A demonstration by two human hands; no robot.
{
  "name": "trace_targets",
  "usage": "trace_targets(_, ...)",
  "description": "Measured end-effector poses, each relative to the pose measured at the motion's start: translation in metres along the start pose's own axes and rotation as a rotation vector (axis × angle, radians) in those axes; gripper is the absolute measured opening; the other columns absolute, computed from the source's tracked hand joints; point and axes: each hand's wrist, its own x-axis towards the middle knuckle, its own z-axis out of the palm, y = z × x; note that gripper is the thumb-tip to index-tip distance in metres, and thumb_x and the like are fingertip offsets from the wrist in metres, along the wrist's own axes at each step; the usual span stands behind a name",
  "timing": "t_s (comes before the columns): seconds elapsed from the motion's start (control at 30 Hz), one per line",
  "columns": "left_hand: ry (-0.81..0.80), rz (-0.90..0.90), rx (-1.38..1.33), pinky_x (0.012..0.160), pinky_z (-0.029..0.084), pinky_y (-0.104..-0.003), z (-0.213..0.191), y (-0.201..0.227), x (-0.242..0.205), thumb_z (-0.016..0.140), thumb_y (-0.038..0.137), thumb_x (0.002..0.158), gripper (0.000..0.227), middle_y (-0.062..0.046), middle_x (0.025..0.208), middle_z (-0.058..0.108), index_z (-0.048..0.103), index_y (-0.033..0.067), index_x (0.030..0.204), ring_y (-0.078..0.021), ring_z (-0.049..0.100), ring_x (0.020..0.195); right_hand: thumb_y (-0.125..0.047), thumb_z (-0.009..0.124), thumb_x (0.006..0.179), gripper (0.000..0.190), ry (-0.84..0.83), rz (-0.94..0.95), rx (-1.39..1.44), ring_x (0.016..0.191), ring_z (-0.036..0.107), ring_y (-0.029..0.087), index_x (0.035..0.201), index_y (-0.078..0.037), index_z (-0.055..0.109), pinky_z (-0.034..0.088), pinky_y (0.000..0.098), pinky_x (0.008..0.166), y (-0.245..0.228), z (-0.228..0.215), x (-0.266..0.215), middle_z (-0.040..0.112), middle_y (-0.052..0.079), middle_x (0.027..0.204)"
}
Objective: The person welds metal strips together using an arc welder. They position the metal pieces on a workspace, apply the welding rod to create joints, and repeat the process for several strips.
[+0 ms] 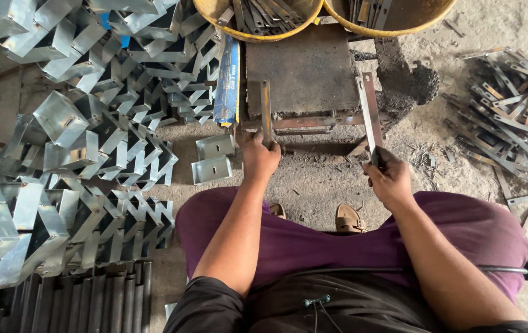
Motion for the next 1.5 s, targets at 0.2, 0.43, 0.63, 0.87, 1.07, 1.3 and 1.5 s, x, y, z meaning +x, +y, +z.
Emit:
trace_targets(0.2,0.011,0.015,-0.016,0.089,0.053,-0.048,0.001,-0.001,0.0,0.073,0.014,0.075,0.051,-0.026,0.101,0.064,0.069,-0.0072,0.121,-0.0414,0.063,0.097,-0.007,0.066,0.094,0.04,-0.01,-0.032,0.019,0.057,0.053,0.007,0.133,0.004,0.063,0.042,0.0258,0.047,0.006,0.002,0.004,0.06,0.0,0.071)
trace_targets(0.43,-0.075,-0.083,-0.018,0.077,0.059,-0.043,-0.014,0.012,0.001,0.078,0.026,0.078,0.055,-0.024,0.11,0.061,0.07,-0.003,0.125,-0.0329,0.066,0.092,-0.007,0.064,0.097,0.05,-0.01,0.075,0.106,0.061,0.056,0.008,0.145,0.001,0.053,0.048,0.0239,0.05,-0.002,0.003,0.004,0.063,0.006,0.083)
trace_targets(0.63,-0.195,-0.461,-0.211,0.061,0.056,-0.038,-0.043,0.005,0.024,0.074,0.049,0.088,0.071,-0.011,0.078,0.068,0.062,0.0026,0.141,-0.0231,0.067,0.068,-0.004,0.06,0.096,0.052,0.051,0.186,0.358,0.058,0.057,0.008,0.148,0.0,0.053,0.048,0.0226,0.047,-0.028,-0.008,0.002,0.068,0.007,0.089)
trace_targets(0.87,-0.016,-0.199,-0.189,0.072,0.057,-0.035,-0.019,-0.021,0.02,0.082,0.043,0.083,0.064,-0.01,0.086,0.07,0.069,-0.0037,0.124,-0.0226,0.069,0.078,-0.002,0.063,0.097,0.047,0.16,0.155,0.587,0.059,0.062,0.011,0.144,0.005,0.057,0.056,0.0255,0.054,-0.007,-0.039,0.032,0.068,0.008,0.086)
trace_targets(1.07,0.154,0.097,-0.133,0.086,0.057,-0.041,-0.011,-0.034,0.018,0.083,0.032,0.089,0.043,-0.019,0.11,0.073,0.074,-0.0001,0.116,-0.0322,0.071,0.097,-0.009,0.076,0.09,0.047,0.281,0.034,0.231,0.068,0.059,0.008,0.135,0.0,0.065,0.045,0.0246,0.056,0.033,-0.038,0.058,0.069,0.003,0.089)
trace_targets(1.3,0.062,-0.081,-0.19,0.071,0.056,-0.032,-0.023,-0.024,0.02,0.083,0.028,0.089,0.043,-0.009,0.092,0.069,0.074,-0.0011,0.119,-0.0186,0.066,0.077,-0.014,0.073,0.088,0.045,0.173,0.037,-0.219,0.095,0.069,0.022,0.131,-0.004,0.07,0.061,0.0327,0.076,-0.011,-0.016,0.053,0.065,0.014,0.12)
trace_targets(1.5,0.058,-0.105,-0.182,0.069,0.056,-0.032,-0.027,-0.016,0.021,0.081,0.025,0.091,0.039,-0.008,0.094,0.068,0.074,0.0001,0.119,-0.0175,0.066,0.075,-0.019,0.075,0.089,0.053,0.158,-0.032,-0.27,0.108,0.067,0.03,0.136,0.001,0.062,0.058,0.0382,0.09,-0.002,-0.004,0.065,0.06,0.017,0.128)
